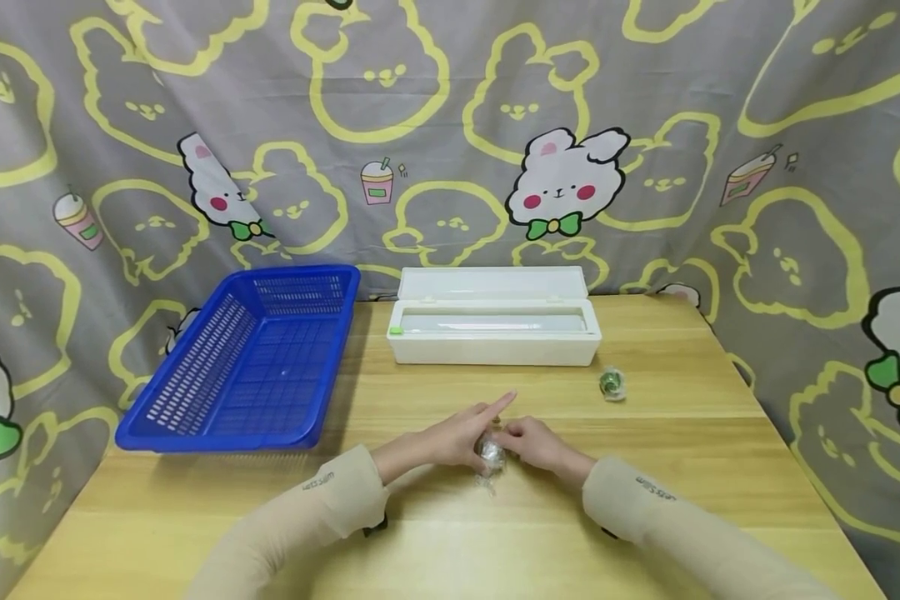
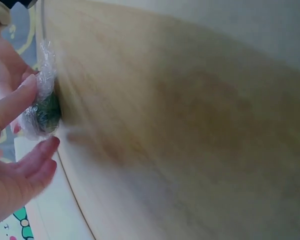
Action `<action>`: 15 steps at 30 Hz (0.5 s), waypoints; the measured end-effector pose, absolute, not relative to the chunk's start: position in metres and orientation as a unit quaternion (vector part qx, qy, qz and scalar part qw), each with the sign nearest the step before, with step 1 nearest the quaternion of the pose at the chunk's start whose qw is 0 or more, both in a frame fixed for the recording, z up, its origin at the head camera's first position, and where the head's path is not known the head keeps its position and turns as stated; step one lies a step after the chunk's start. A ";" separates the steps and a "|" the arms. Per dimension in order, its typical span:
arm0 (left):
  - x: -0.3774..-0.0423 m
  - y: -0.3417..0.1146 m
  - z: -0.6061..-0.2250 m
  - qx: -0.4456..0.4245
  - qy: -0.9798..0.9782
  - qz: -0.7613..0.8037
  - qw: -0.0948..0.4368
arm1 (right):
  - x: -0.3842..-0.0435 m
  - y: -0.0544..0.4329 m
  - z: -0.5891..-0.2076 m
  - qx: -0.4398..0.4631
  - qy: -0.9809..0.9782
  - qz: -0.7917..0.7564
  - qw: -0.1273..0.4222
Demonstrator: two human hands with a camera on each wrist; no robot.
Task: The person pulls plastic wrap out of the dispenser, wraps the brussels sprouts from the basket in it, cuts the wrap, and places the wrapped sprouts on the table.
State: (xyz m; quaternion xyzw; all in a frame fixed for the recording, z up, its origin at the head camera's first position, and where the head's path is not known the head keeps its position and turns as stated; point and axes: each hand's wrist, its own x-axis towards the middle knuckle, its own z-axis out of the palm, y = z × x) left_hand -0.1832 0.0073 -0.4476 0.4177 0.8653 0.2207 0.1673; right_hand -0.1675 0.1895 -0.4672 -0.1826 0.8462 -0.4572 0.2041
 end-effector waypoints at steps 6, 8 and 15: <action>-0.186 0.005 -0.446 0.420 0.863 0.247 0.132 | -0.169 0.194 -0.463 -0.220 0.814 -0.485 0.232; -0.187 0.005 -0.444 0.422 0.864 0.254 0.104 | -0.170 0.195 -0.460 -0.218 0.811 -0.491 0.232; -0.195 0.001 -0.437 0.359 0.871 0.326 0.080 | -0.174 0.194 -0.450 -0.184 0.817 -0.531 0.125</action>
